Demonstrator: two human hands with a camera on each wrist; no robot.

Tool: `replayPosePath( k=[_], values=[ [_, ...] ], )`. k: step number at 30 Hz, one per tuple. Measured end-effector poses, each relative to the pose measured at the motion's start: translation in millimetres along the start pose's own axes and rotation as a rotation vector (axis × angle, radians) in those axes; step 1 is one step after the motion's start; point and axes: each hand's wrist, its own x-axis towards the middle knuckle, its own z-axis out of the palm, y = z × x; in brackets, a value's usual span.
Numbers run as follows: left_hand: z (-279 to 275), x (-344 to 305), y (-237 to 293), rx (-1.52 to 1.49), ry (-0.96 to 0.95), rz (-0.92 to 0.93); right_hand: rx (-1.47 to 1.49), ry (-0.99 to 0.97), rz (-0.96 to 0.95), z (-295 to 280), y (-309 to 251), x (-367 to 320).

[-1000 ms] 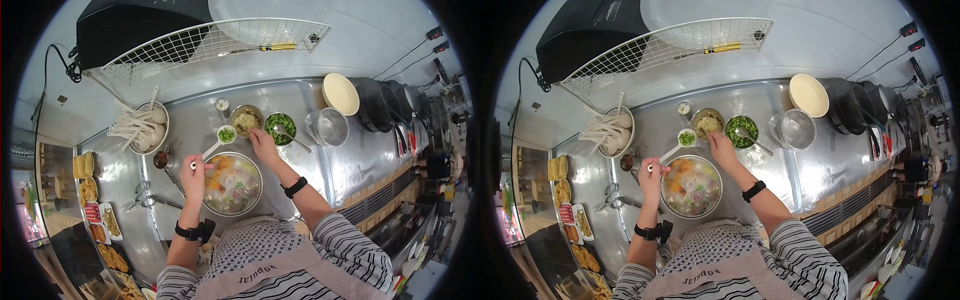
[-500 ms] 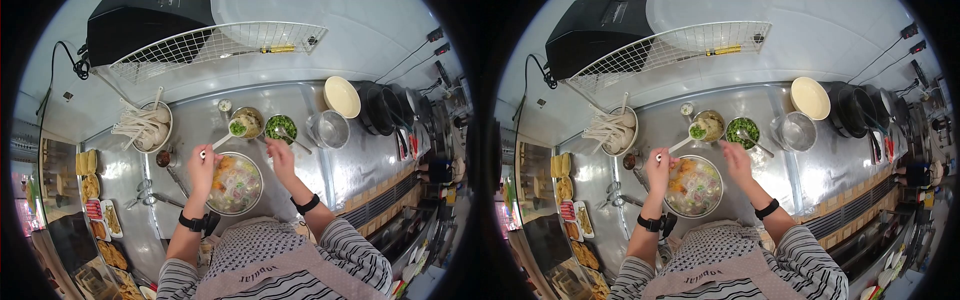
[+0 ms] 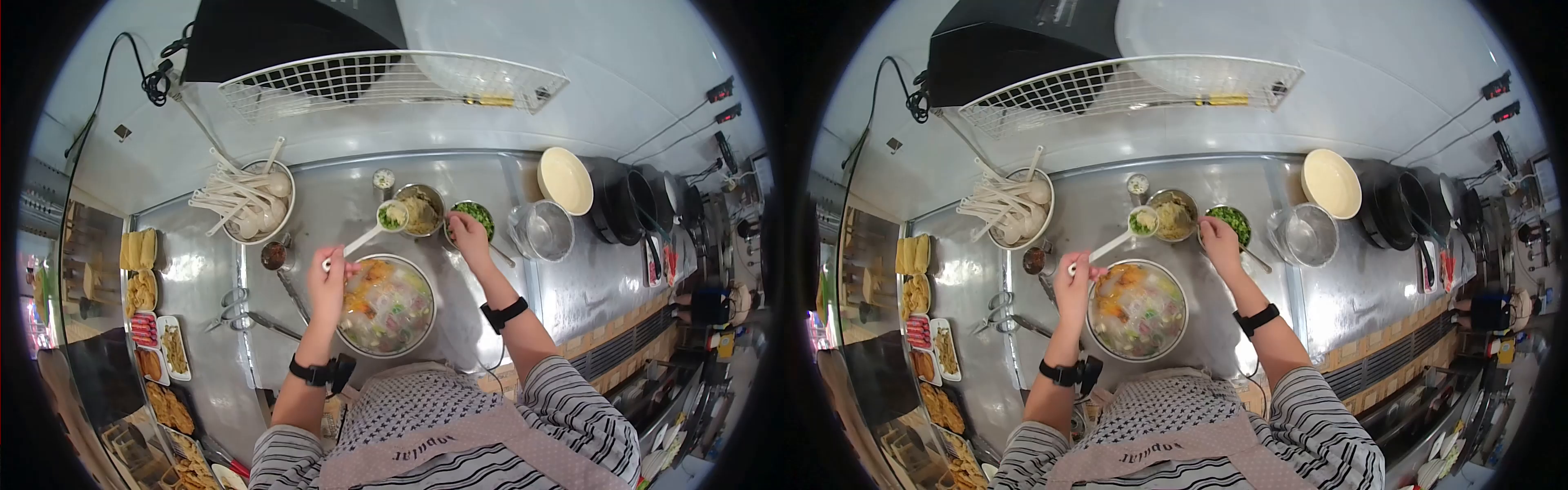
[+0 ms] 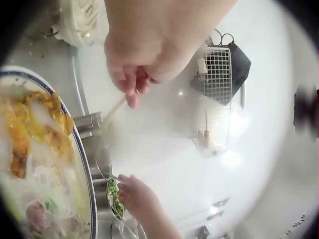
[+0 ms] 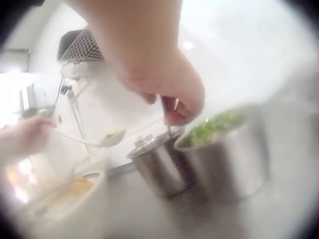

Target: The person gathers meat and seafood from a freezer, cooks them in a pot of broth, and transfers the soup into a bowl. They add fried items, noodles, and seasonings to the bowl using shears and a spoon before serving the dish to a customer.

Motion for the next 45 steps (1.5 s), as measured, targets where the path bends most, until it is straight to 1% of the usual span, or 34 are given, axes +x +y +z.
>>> replayPosePath(
  k=[1, 2, 4, 5, 6, 9, 11, 12, 14, 15, 16, 18, 20, 21, 22, 24, 26, 27, 31, 32, 35, 38, 40, 41, 42, 43, 44, 45],
  values=[
    [-12.2, -6.1, 3.5, 0.038, 0.004, 0.014, -0.339, -0.038, -0.094, 3.5, -1.9, 9.5],
    [-23.9, -12.0, 6.8, 0.076, 0.011, 0.025, -0.589, 0.065, -0.256, 6.6, -20.7, 14.9],
    [-43.2, -26.7, 12.7, 0.035, 0.07, 0.015, -0.68, 0.109, -0.462, 18.8, -59.1, 35.4],
    [-52.7, -34.4, 13.7, 0.017, 0.095, 0.003, -0.653, 0.024, -0.478, 34.9, -64.2, 53.9],
    [-65.6, -39.4, 13.5, 0.063, 0.093, -0.022, -0.624, -0.059, -0.49, 52.8, -69.1, 72.6],
    [-87.6, -54.9, 17.9, 0.043, 0.047, -0.005, -0.848, -0.317, -0.399, 104.4, -76.4, 113.2],
    [-92.9, -68.1, 22.7, 0.045, 0.029, -0.05, -1.023, -0.526, -0.329, 129.7, -68.4, 128.1],
    [-94.7, -74.3, 23.7, 0.046, 0.022, -0.072, -0.942, -0.519, -0.334, 133.2, -64.9, 133.5],
    [-96.0, -86.7, 19.3, 0.059, -0.012, -0.097, -0.782, -0.512, -0.339, 120.5, -62.0, 136.2],
    [-94.5, -95.2, 15.6, 0.063, -0.03, -0.115, -0.639, -0.387, -0.318, 108.7, -61.0, 129.4],
    [-92.7, -102.0, 13.3, 0.057, -0.04, -0.146, -0.496, -0.26, -0.289, 90.9, -72.4, 113.1],
    [-88.7, -114.4, 4.3, 0.038, -0.045, -0.165, -0.021, -0.255, 0.068, 50.3, -108.5, 69.4],
    [-83.6, -122.1, -3.2, 0.031, -0.055, -0.17, 0.439, -0.208, -0.042, 31.6, -122.5, 3.8],
    [-81.5, -124.7, -7.2, 0.031, -0.054, -0.16, 0.31, -0.124, -0.132, 30.7, -119.6, -25.9],
    [-79.5, -127.2, -11.6, 0.032, -0.055, -0.151, 0.299, -0.143, -0.224, 37.3, -96.4, -50.4],
    [-76.4, -131.1, -16.8, 0.056, -0.057, -0.132, 0.118, -0.251, -0.2, 48.0, -80.4, -101.7],
    [-74.6, -132.8, -19.5, 0.102, -0.059, -0.109, 0.202, -0.262, 0.0, 61.3, -56.3, -121.4],
    [-74.1, -133.1, -21.8, 0.101, -0.056, -0.105, 0.243, -0.273, 0.094, 65.4, -47.2, -125.6],
    [-76.2, -139.2, -31.0, 0.1, -0.037, -0.07, 0.298, -0.311, -0.032, 49.7, -70.0, -132.4],
    [-76.1, -139.8, -33.7, 0.094, -0.034, -0.055, 0.373, -0.257, -0.051, 50.9, -77.7, -136.9],
    [-78.7, -142.8, -44.5, 0.058, -0.034, -0.099, 0.13, -0.211, -0.067, 65.8, -63.1, -136.5],
    [-82.5, -145.6, -48.2, 0.064, -0.03, -0.115, 0.245, -0.228, -0.103, 68.2, -57.6, -140.4],
    [-86.0, -154.9, -52.8, 0.073, -0.071, -0.159, 0.078, -0.225, -0.017, 66.7, -46.8, -146.0],
    [-88.4, -149.4, -52.8, 0.078, -0.088, -0.158, 0.001, -0.219, 0.003, 69.2, -46.1, -138.8],
    [-88.5, -148.9, -55.5, 0.097, -0.086, -0.102, 0.044, -0.239, -0.027, 72.3, -47.3, -125.9],
    [-88.3, -146.9, -55.0, 0.093, -0.078, -0.109, 0.081, -0.262, -0.036, 71.8, -47.9, -123.3],
    [-90.3, -151.4, -54.7, 0.097, -0.092, -0.138, 0.119, -0.271, -0.016, 68.8, -43.7, -136.2],
    [-93.4, -150.2, -53.5, 0.106, -0.106, -0.148, 0.125, -0.232, -0.054, 69.0, -42.4, -143.2]
  ],
)
